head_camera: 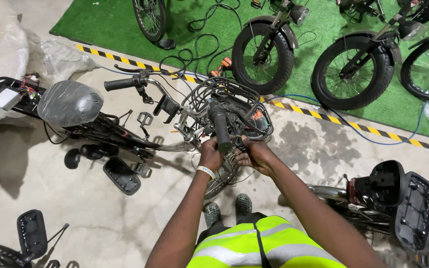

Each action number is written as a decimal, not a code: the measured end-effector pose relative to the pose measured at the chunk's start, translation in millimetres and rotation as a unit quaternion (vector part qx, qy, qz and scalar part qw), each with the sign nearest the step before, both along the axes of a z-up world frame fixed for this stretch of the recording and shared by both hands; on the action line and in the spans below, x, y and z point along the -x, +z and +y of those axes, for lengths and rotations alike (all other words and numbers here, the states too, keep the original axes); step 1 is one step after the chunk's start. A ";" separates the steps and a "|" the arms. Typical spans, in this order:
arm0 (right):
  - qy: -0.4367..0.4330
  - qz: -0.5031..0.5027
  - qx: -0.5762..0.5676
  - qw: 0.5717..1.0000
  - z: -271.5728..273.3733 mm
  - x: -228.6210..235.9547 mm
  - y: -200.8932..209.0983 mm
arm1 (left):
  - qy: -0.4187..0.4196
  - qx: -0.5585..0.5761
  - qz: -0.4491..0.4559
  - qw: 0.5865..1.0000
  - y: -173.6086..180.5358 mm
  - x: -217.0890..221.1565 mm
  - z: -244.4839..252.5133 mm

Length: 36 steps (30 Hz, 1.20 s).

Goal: The person works on the front of an electric bicycle, organizing and securing the wiring harness near the handlebars and front basket. They route the cables through the frame and attach them to the basket structure, ensuring the connections are tidy and properly positioned.

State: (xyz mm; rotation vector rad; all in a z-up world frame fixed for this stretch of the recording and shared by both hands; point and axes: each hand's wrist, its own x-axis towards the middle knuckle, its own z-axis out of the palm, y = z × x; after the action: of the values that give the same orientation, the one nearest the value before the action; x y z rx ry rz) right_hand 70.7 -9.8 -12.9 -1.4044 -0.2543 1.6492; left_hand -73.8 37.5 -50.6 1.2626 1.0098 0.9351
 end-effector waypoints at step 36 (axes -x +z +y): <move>0.052 -0.351 -0.122 0.927 6.1 27.0 -4.6 | 0.017 -0.027 0.078 0.996 -16.7 -11.1 -65.9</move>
State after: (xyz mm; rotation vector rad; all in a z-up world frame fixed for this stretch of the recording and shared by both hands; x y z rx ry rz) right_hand 43.7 -3.7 -17.5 -1.7560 -0.9239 1.0798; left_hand -62.7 -28.4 -67.3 1.3844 1.1384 0.9051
